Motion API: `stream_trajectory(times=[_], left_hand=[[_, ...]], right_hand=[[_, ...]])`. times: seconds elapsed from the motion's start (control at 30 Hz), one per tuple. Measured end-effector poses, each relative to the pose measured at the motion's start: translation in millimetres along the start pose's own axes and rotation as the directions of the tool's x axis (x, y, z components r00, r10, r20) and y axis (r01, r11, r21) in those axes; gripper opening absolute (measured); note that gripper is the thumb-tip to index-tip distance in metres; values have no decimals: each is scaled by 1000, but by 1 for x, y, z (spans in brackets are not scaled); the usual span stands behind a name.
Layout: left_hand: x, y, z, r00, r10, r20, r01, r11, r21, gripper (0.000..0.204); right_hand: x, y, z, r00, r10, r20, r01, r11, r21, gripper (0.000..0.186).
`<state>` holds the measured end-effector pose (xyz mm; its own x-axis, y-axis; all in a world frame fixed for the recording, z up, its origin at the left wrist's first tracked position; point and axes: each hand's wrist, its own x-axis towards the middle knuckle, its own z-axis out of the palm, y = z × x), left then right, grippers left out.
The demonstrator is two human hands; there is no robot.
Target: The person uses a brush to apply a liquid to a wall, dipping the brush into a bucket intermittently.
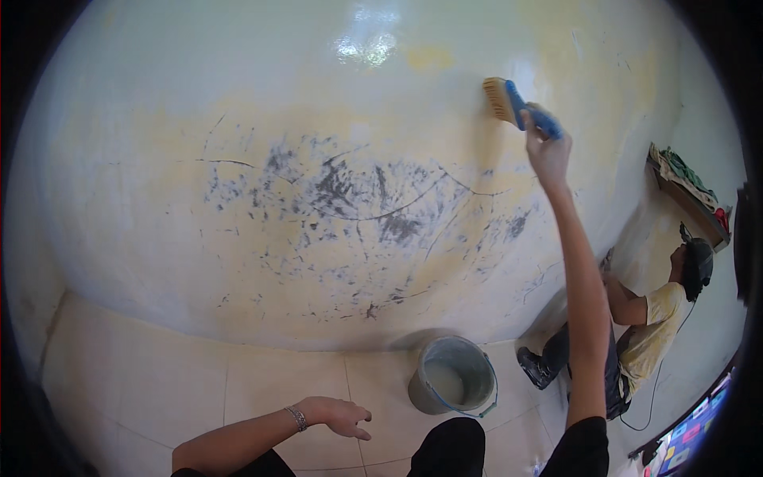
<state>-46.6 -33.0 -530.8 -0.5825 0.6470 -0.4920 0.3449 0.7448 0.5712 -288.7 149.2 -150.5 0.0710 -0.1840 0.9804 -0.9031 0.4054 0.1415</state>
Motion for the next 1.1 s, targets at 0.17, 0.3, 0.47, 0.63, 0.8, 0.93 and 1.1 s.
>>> stream_trajectory(times=[0.17,0.3,0.47,0.63,0.8,0.93,1.1], left_hand=[[1,-5,5,1000,-31,-3,31,999,-7,69],[4,-5,4,999,-32,37,33,999,-8,70],[1,-6,6,998,-33,58,35,999,-32,73],[13,-30,6,999,-28,30,30,998,-51,72],[26,-50,5,991,-118,63,122,991,-47,74],[44,-62,6,991,-104,84,109,992,-59,74],[47,-42,-6,994,-80,79,80,997,-3,75]], right_hand=[[-132,-23,32,833,-136,536,206,976,-73,40],[-253,-40,21,622,-365,693,471,881,42,47],[-218,-17,-9,810,-102,577,-12,982,189,26],[-100,66,-45,831,447,330,-535,805,257,23],[-26,136,-103,799,596,80,-568,706,423,22],[-46,194,-118,567,799,-200,-622,574,532,20],[-14,200,-112,559,552,-618,-734,676,-60,27]])
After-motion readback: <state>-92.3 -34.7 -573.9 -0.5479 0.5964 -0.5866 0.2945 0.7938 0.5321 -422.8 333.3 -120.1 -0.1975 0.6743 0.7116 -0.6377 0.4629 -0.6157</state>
